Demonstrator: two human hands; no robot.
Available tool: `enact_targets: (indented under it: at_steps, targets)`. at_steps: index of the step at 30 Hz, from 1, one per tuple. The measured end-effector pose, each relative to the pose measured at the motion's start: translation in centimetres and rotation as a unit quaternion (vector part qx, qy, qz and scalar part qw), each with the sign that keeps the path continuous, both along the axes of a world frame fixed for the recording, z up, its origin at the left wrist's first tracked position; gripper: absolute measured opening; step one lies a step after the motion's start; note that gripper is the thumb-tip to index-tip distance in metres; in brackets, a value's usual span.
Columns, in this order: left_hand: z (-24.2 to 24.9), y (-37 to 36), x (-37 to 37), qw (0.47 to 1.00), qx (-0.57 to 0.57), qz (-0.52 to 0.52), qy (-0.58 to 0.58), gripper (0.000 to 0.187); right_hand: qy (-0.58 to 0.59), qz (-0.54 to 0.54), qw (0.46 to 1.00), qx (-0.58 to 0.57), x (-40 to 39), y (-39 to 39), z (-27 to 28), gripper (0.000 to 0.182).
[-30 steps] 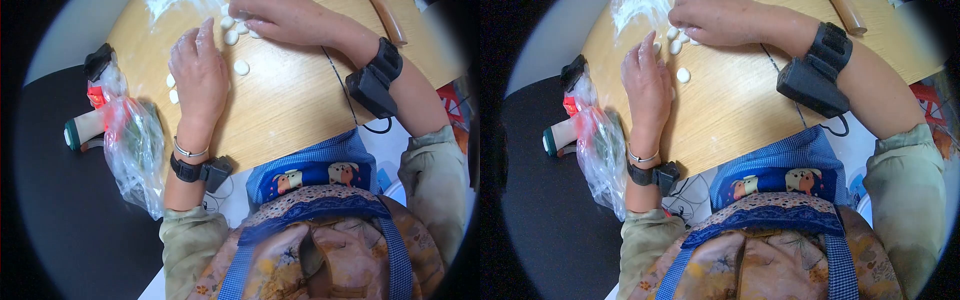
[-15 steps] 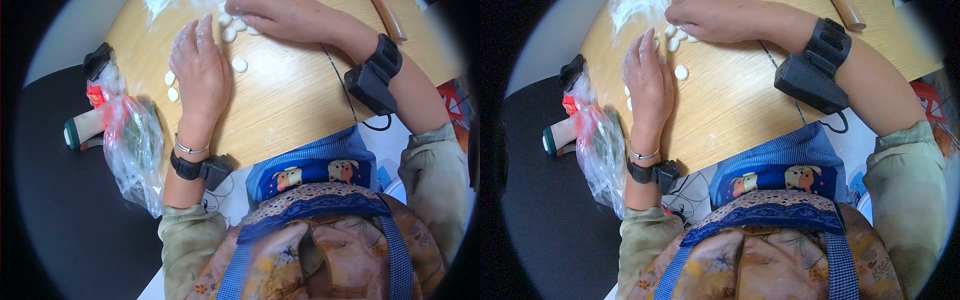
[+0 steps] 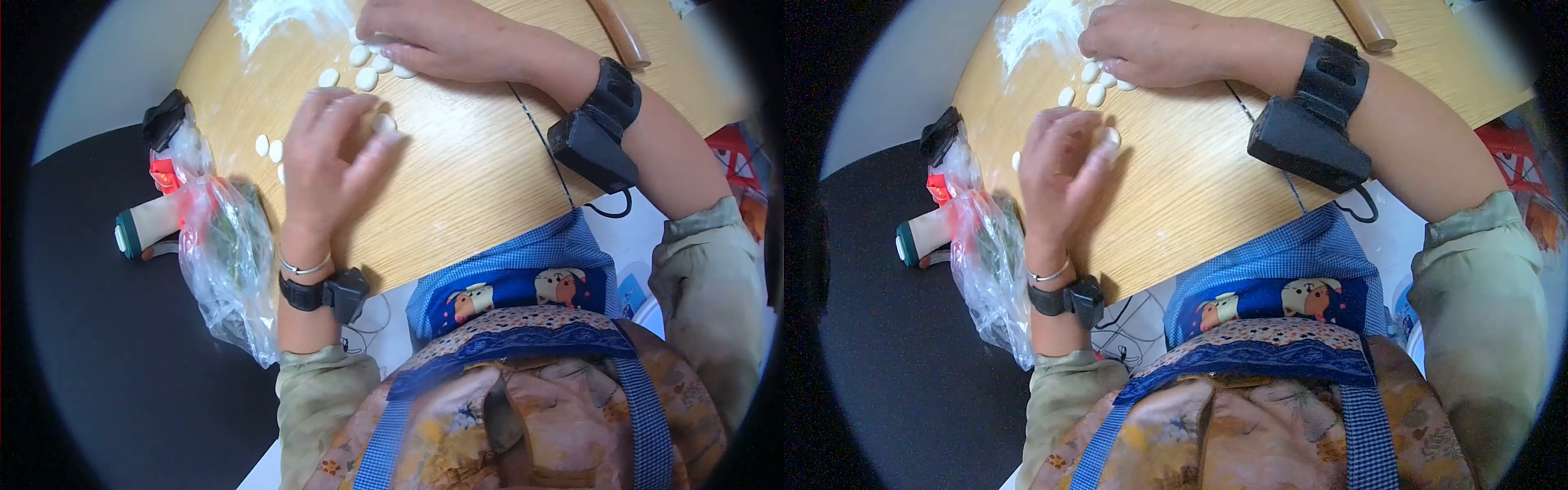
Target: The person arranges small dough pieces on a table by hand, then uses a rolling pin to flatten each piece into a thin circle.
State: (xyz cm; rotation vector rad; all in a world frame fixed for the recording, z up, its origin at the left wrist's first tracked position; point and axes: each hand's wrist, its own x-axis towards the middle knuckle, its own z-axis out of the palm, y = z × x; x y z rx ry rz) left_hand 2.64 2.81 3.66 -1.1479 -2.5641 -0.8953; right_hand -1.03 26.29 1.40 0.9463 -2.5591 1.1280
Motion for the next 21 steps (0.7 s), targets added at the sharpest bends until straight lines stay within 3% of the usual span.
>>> enact_targets:
  at_steps: [3, 8, 11, 12, 15, 16, 21]
  targets:
    - [0.0, 0.8, 0.9, 0.998, -0.04, -0.046, -0.001, 0.019, 0.028, 0.014, 0.999, 0.011, 0.0, -0.1, -0.2, 0.017]
    - [1.7, -1.0, 0.9, 0.985, -0.104, -0.055, -0.129, 0.018, 0.041, 0.016, 0.999, 0.026, 0.0, -0.1, 0.0, 0.016]
    - [1.1, -2.3, 0.7, 0.983, -0.032, -0.015, -0.182, 0.011, 0.025, 0.01, 0.998, 0.056, -0.1, 0.0, 0.2, 0.016]
    - [0.9, -1.8, 0.9, 0.986, 0.01, 0.042, -0.159, 0.01, 0.022, 0.012, 0.998, 0.055, -0.1, 0.0, 0.1, 0.016]
    - [-0.2, -0.9, 0.3, 0.994, 0.008, 0.077, -0.078, 0.02, 0.062, 0.015, 0.997, 0.037, -0.1, -0.1, -0.2, 0.015]
    - [-1.1, -0.1, -0.6, 0.995, -0.055, 0.015, 0.076, 0.039, 0.063, 0.007, 0.997, 0.035, 0.0, -0.2, -0.2, 0.015]
    - [-2.4, 0.5, -0.1, 0.983, -0.155, 0.025, 0.1, 0.059, 0.043, -0.003, 0.998, 0.048, 0.0, -0.3, -0.2, 0.015]
